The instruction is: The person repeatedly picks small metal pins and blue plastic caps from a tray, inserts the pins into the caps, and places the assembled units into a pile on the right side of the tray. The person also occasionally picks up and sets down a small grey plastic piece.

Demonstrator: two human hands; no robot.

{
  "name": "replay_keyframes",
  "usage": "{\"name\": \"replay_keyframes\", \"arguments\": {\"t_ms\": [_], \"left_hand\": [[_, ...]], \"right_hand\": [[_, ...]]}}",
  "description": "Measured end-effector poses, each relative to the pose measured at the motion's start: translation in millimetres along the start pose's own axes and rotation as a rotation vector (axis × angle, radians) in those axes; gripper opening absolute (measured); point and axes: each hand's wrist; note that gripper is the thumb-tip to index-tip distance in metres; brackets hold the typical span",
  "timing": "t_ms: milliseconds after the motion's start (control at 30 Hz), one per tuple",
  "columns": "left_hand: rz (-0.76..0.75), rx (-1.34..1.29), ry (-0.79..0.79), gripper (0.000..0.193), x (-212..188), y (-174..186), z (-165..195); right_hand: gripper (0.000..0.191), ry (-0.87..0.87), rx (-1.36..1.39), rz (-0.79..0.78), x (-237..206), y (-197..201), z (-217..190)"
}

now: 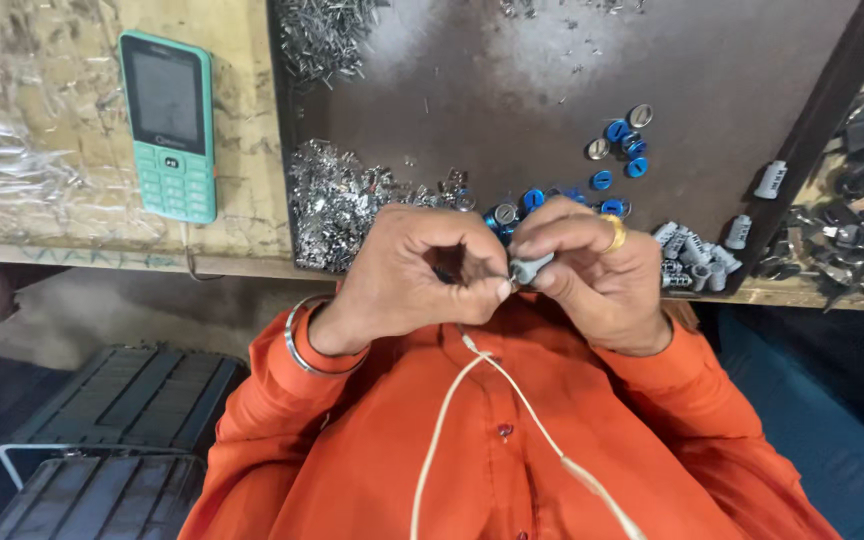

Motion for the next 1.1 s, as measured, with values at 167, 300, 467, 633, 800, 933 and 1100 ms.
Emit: {"name": "replay_keyframes", "arguments": {"t_ms": [167,300,467,633,800,933,1100], "left_hand": [[-0.081,-0.193,0.145,0.012,3.5,1.2,-5.0],[-0.142,-0.237,0.197,0.01,4.3,0.6,-5.6],[-0.006,0.246,0.001,0.011,5.0,-5.9,1.5],[0.093,0.583,-0.364,0.015,7.0,-5.7,6.0],[0.022,-0.318,-0.169,0.019,5.1,-20.5,-5.5],[0.17,-0.507,0.071,0.019,-4.6,-25.3,-16.2],[0.055,-0.28,-0.137,0.02,-10.0,-8.9,-21.4]], "right_hand": [[0.022,0.028,0.008,-0.009,-13.0,-1.1,8.2],[0.018,0.044,-0.153,-0.017,-10.5,0.2,2.1],[0.014,0.195,-0.425,-0.127,11.8,5.8,-30.9],[0.02,0.419,-1.098,-0.007,26.1,-12.3,-78.9],[0.017,0.732,-1.281,-0.081,30.6,-8.8,-81.4],[0.02,0.536,-1.532,0.072,34.6,40.5,-74.8],[0.014,0.247,-1.28,0.233,45.8,60.8,-65.6]]}}
Point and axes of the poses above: each hand's wrist, its own x-axis towards the middle knuckle, its own y-axis out of the back of the hand, z = x × y, and after that the axes turned 5 degrees about -y, right-handed
